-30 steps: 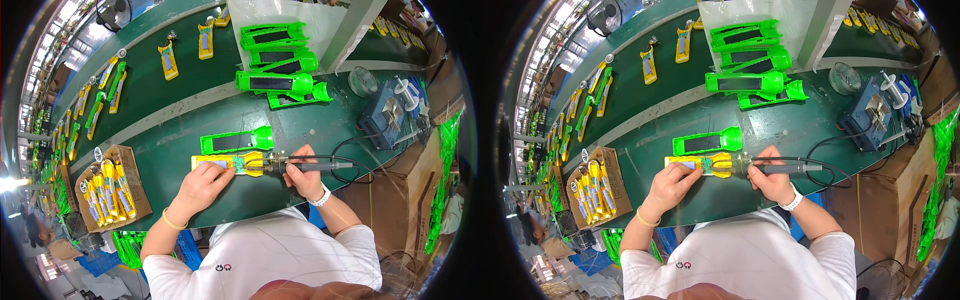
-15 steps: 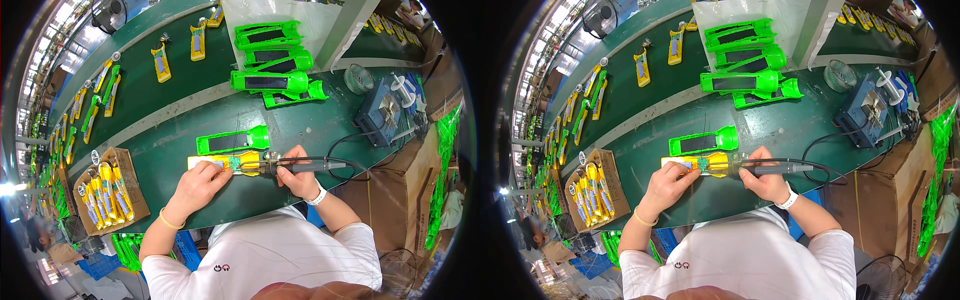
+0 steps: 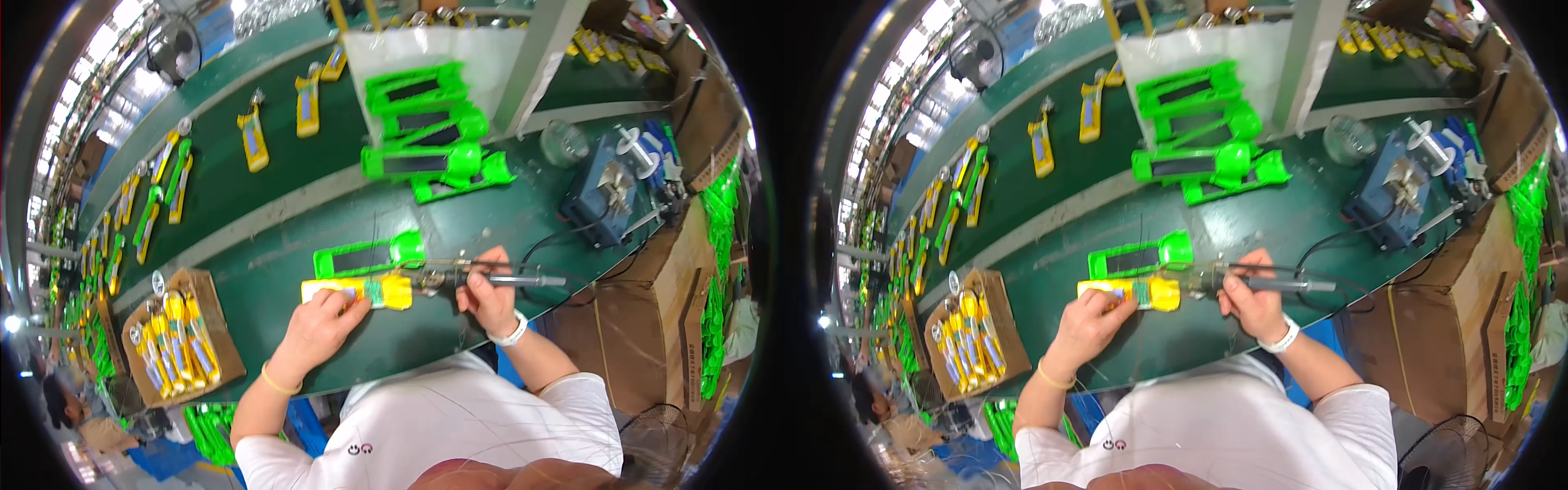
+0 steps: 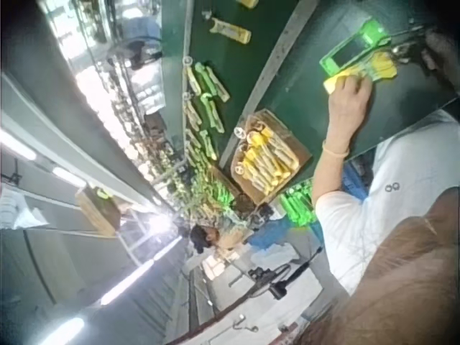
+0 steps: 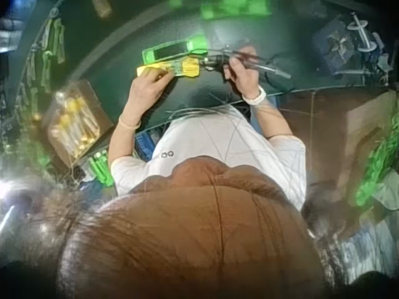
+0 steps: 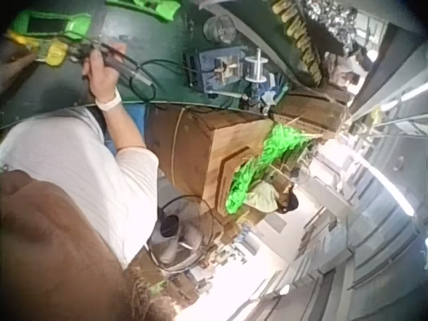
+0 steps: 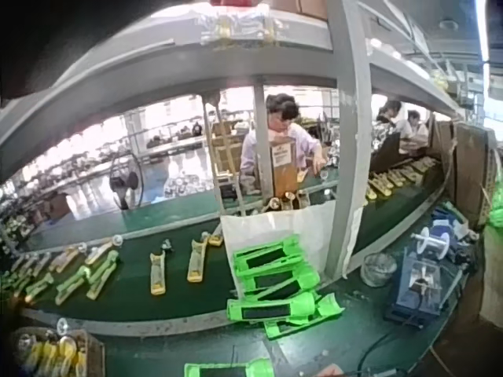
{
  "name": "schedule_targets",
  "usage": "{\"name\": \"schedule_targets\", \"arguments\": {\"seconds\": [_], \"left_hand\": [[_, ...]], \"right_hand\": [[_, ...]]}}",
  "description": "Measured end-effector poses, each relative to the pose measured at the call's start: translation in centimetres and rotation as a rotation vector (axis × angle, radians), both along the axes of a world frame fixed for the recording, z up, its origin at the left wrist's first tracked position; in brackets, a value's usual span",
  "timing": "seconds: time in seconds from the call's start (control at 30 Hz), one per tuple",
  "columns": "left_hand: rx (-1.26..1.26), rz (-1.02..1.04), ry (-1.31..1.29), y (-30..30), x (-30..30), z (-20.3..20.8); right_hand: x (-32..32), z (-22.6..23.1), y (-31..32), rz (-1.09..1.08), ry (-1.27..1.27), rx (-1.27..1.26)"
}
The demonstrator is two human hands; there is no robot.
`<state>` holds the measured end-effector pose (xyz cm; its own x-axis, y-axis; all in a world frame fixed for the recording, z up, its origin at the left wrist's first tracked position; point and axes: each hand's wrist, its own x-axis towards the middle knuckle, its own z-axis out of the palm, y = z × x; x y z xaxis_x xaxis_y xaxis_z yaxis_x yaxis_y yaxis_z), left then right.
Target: The person solders internal electrical components inside flashlight casings using a soldering iron, fits the casing pieces together by hand, and places the assembled flashlights onto the conveyor line.
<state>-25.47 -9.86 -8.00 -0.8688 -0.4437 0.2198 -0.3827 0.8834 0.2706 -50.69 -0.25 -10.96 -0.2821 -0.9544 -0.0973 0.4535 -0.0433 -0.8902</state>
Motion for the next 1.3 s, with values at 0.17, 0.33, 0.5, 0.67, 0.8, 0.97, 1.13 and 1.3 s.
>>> {"name": "schedule_targets", "arguments": {"seconds": [0.17, 0.33, 0.5, 0.67, 0.8, 0.97, 1.13, 1.3], "left_hand": [[0.104, 0.24, 0.216, 0.1, -1.0, 0.5], [0.158, 0.382, 0.15, -0.7, -4.8, -0.5], [0.322, 0.411, 0.245, -0.6, -5.0, -1.5], [0.581, 0.45, 0.219, -0.2, -4.8, -1.6], [0.252, 0.353, 0.204, 0.3, -5.1, -2.5], [0.444, 0.401, 0.426, 0.6, -3.3, -3.5], [0.516, 0.24, 0.641, 0.6, -3.0, 2.1], [0.839, -0.776, 1.04, 2.4, -4.7, 9.7]], "right_hand": [[0.2, -1.1, 0.3, -0.064, -0.089, -0.052], [-0.4, -0.7, 0.3, -0.114, -0.074, -0.081], [-1.3, -0.4, 0.2, -0.189, -0.103, -0.103], [-1.3, -0.7, 0.0, -0.226, -0.155, -0.125], [-1.0, -0.1, -0.2, -0.301, -0.153, -0.078], [-1.0, 0.4, -0.7, -0.304, -0.096, -0.019], [-1.1, 0.2, -1.3, -0.299, -0.09, 0.006], [-1.2, -0.5, -1.5, -0.28, -0.132, 0.011]]}}
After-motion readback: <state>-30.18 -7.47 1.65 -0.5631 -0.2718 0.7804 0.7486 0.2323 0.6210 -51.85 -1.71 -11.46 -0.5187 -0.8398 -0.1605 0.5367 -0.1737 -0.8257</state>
